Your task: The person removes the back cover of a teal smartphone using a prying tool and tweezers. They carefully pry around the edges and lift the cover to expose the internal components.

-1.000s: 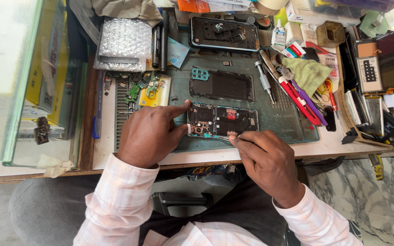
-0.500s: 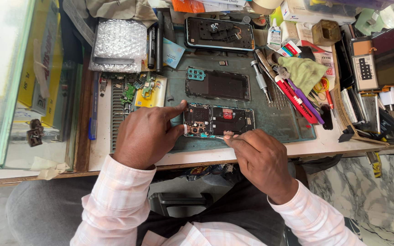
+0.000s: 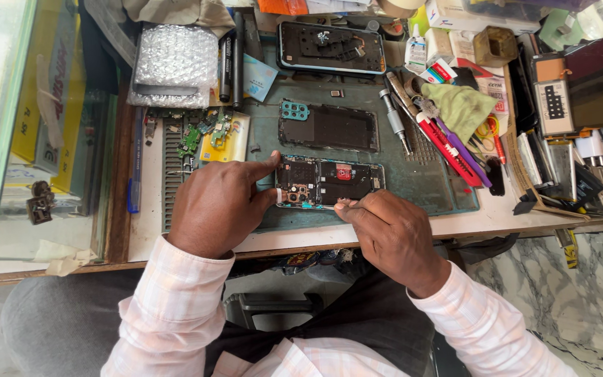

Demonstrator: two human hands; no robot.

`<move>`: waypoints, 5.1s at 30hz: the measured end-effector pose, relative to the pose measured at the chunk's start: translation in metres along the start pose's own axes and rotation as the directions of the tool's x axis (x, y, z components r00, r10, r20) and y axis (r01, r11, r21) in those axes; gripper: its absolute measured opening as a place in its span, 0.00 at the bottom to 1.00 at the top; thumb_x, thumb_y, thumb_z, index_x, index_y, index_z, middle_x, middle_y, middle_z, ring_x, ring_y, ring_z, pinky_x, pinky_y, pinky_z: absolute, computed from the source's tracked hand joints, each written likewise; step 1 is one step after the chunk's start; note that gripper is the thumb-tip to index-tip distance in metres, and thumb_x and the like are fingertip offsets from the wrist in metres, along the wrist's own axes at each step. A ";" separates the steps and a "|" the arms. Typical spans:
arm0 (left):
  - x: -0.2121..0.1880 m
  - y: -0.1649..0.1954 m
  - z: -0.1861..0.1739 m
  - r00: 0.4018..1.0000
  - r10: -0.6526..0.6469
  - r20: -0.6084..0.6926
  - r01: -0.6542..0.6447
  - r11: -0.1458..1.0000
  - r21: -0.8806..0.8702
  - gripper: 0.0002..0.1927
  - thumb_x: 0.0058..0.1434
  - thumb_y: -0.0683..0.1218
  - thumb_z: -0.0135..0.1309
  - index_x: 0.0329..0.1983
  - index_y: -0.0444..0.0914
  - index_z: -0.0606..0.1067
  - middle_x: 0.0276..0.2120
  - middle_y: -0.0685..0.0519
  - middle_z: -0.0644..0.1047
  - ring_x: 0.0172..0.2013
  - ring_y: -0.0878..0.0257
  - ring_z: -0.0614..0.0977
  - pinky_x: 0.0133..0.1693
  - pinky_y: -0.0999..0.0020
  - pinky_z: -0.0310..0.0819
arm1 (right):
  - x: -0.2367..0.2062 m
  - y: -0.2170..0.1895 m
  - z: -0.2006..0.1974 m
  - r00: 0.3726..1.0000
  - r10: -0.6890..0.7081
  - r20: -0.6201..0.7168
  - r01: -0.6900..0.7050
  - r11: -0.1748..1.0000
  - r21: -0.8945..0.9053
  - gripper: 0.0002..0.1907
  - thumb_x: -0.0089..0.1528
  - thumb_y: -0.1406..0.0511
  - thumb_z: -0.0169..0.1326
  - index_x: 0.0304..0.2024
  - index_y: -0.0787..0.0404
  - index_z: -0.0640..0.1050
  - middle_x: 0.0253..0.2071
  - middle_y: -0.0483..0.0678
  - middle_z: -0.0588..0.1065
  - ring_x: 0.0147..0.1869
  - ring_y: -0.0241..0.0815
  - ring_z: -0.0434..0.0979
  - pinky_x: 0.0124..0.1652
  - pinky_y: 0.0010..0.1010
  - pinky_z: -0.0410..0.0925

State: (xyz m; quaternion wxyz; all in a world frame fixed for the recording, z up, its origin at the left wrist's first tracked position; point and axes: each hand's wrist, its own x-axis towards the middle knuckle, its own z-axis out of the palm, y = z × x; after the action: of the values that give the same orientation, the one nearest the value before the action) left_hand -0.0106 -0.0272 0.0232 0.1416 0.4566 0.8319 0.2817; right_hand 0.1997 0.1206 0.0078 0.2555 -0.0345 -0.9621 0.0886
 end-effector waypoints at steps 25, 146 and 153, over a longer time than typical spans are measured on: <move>-0.006 -0.001 -0.001 1.000 0.013 -0.027 -0.015 0.995 -0.099 0.26 0.52 0.50 0.66 0.57 0.51 0.79 0.22 0.49 0.82 0.23 0.52 0.82 0.29 0.56 0.75 | -0.012 0.009 0.010 0.995 -0.030 -0.095 0.034 0.999 0.040 0.11 0.56 0.77 0.61 0.40 0.62 0.81 0.33 0.45 0.76 0.38 0.41 0.79 0.37 0.33 0.72; -0.016 -0.018 -0.005 0.905 0.388 -0.172 -0.399 0.917 -0.030 0.46 0.43 0.48 0.69 0.67 0.34 0.69 0.61 0.48 0.75 0.50 0.48 0.74 0.52 0.54 0.64 | 0.015 -0.024 -0.008 0.990 0.140 0.003 -0.140 0.990 -0.012 0.06 0.57 0.69 0.66 0.36 0.60 0.83 0.36 0.45 0.80 0.39 0.43 0.79 0.36 0.34 0.71; -0.014 -0.014 -0.003 0.938 0.342 -0.053 -0.342 0.940 0.013 0.42 0.45 0.49 0.69 0.66 0.40 0.70 0.58 0.53 0.78 0.47 0.52 0.74 0.46 0.57 0.62 | 0.017 -0.030 -0.004 0.989 0.139 -0.043 -0.140 0.990 -0.027 0.06 0.57 0.70 0.66 0.36 0.62 0.82 0.37 0.45 0.79 0.39 0.42 0.78 0.36 0.33 0.71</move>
State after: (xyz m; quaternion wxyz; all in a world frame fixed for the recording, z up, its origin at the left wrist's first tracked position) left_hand -0.0141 -0.0463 0.0168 0.0671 0.5867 0.7439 0.3128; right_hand 0.1864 0.0940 0.0256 0.2676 -0.1073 -0.9532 0.0913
